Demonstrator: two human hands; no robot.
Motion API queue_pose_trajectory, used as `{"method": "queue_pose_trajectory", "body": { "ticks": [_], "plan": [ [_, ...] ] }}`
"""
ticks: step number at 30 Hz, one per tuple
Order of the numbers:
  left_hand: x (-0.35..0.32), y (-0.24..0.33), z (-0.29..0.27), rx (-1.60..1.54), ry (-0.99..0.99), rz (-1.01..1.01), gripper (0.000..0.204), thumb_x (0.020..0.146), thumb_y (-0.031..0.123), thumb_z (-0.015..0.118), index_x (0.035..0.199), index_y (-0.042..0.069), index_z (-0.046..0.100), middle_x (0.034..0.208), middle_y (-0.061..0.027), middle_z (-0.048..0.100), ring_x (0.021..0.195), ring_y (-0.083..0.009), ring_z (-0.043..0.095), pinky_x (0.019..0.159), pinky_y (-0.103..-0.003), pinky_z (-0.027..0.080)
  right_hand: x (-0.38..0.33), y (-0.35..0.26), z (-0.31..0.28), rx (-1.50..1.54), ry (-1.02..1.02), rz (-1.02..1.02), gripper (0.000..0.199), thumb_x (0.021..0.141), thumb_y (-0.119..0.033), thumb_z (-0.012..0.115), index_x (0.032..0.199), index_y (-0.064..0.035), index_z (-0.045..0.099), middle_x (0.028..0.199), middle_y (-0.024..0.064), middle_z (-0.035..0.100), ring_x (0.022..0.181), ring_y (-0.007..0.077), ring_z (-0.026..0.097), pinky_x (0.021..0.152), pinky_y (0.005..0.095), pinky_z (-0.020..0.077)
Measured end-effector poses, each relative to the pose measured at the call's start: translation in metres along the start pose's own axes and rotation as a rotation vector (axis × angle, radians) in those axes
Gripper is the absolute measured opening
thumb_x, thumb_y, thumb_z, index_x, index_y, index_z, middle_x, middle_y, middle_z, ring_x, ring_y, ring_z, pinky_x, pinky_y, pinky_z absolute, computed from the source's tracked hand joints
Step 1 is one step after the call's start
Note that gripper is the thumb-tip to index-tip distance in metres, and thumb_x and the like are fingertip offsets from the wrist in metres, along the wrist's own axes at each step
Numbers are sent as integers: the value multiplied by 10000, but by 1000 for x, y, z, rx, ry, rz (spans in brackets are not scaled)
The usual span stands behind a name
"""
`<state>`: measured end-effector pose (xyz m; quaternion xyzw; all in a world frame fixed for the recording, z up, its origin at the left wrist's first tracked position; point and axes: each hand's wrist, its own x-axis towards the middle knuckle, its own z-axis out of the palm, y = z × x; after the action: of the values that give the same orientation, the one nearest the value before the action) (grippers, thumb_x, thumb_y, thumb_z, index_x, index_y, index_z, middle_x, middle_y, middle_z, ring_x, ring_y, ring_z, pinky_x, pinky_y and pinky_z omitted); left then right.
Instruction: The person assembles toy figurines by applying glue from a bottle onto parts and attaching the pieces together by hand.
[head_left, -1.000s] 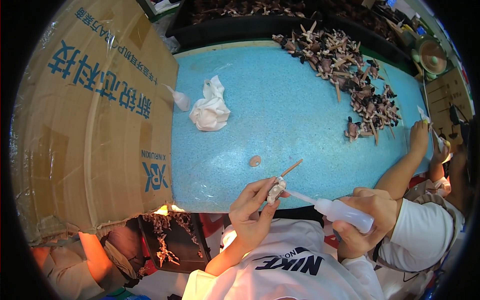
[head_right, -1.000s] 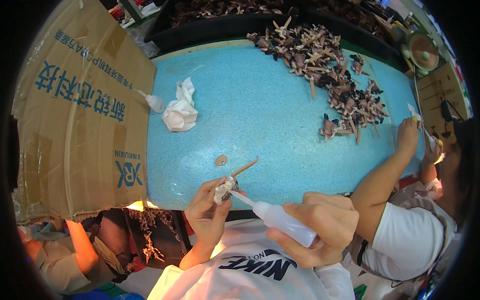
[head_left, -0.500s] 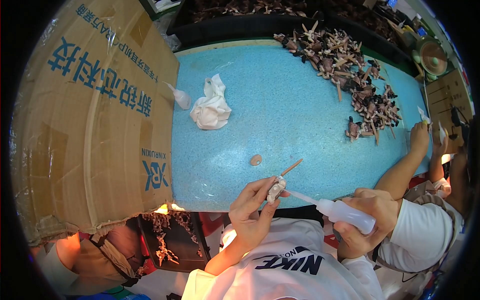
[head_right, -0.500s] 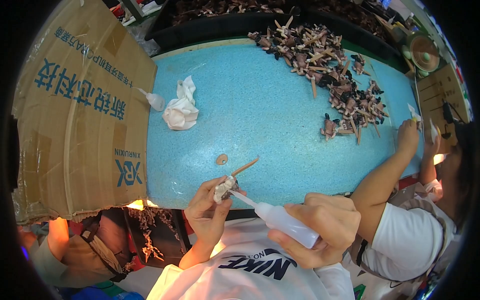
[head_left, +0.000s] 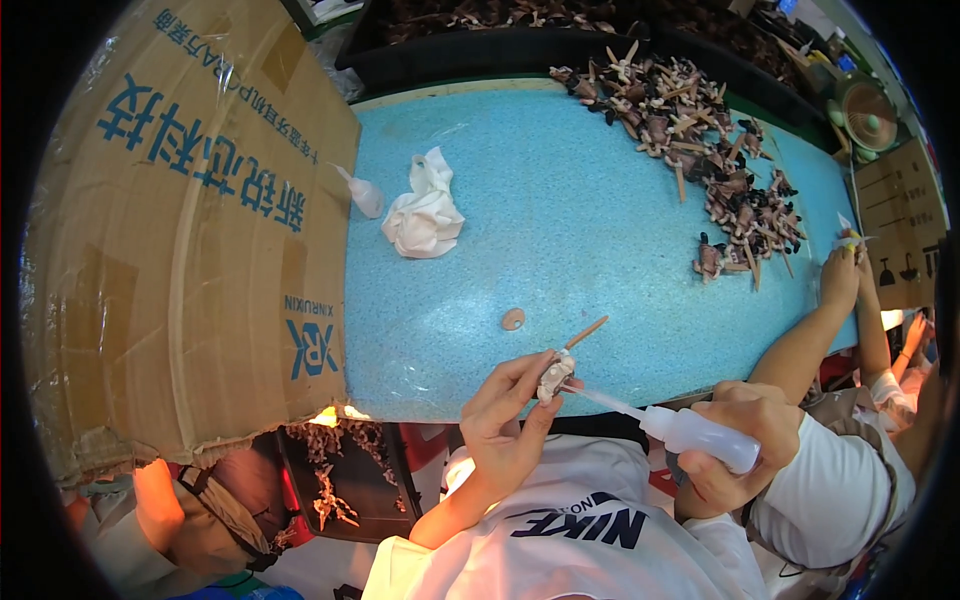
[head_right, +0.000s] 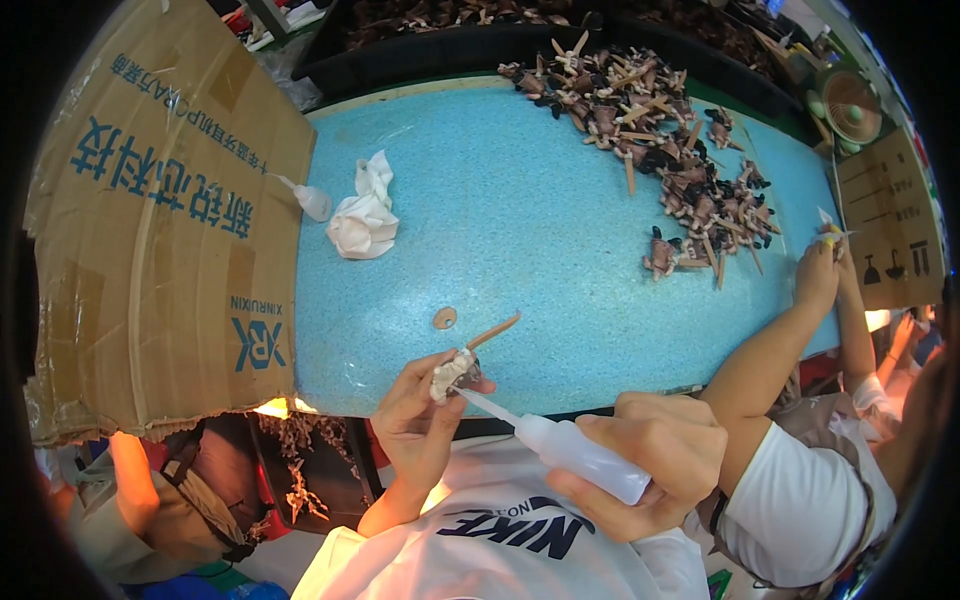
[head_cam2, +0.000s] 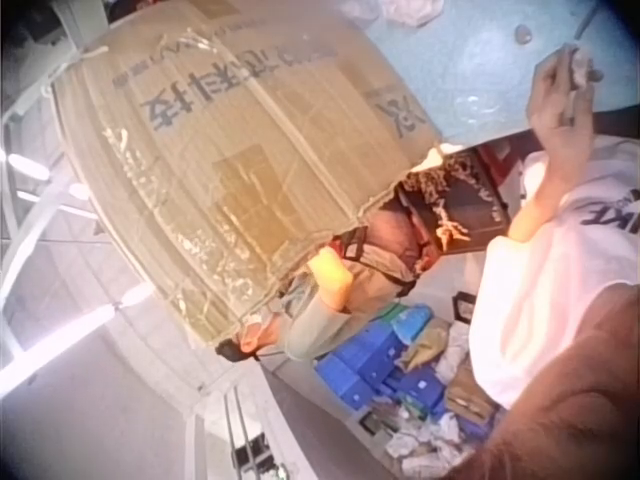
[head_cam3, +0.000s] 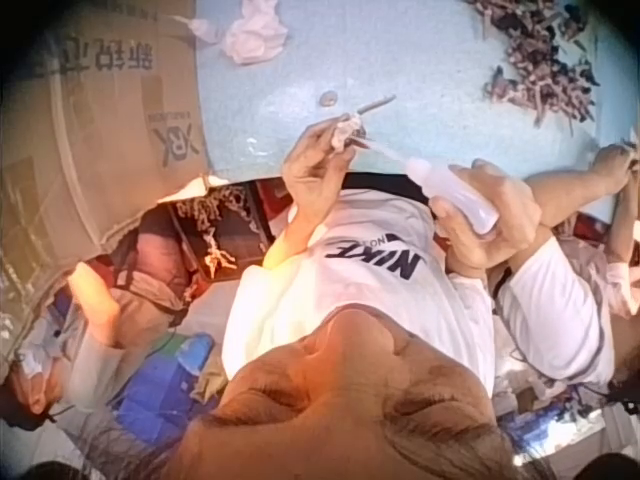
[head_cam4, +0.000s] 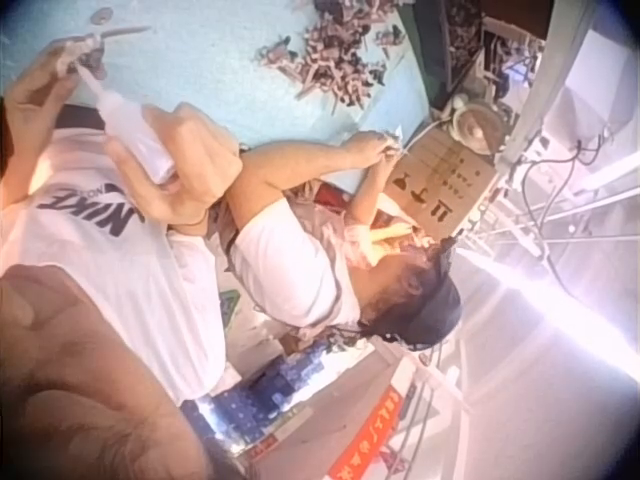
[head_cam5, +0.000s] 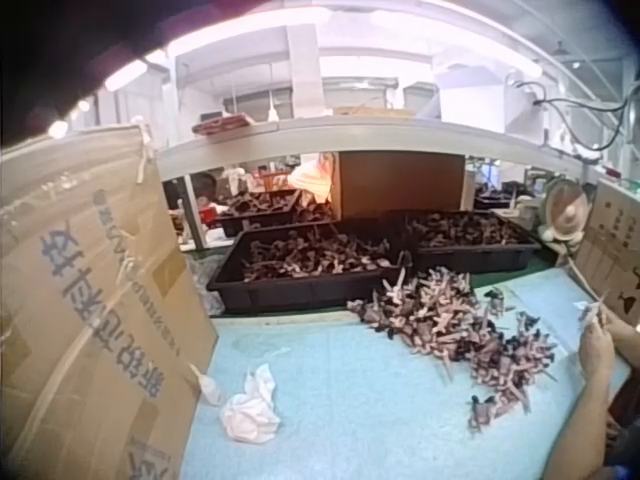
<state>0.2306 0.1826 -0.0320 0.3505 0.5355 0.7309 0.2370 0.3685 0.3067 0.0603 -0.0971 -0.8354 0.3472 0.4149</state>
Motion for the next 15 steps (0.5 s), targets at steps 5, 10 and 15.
{"method": "queue_pose_trajectory", "body": {
  "ticks": [5,10,15],
  "plan": [
    [0,2,1,-47,-9,-4,292,823,-45,546,1114,-74,553,1058,-188,554,846,-255,636,735,-288,506,-4,-1,7,71,32,43,275,581,-97,753,719,63,576,468,66,495,323,144,416,314,245,280],
    [-1,2,1,-33,-16,-37,272,860,83,561,1092,-60,570,1083,-172,532,826,-285,634,709,-328,524,-5,-1,10,61,42,58,282,571,-101,763,713,57,577,462,67,486,325,148,420,316,248,279],
    [-2,0,0,-24,-17,-26,271,854,82,569,1084,-63,574,1084,-175,531,828,-286,634,694,-319,526,-4,-1,10,22,26,37,289,566,-107,769,704,57,576,453,67,476,323,148,419,315,247,275]
  ]
}}
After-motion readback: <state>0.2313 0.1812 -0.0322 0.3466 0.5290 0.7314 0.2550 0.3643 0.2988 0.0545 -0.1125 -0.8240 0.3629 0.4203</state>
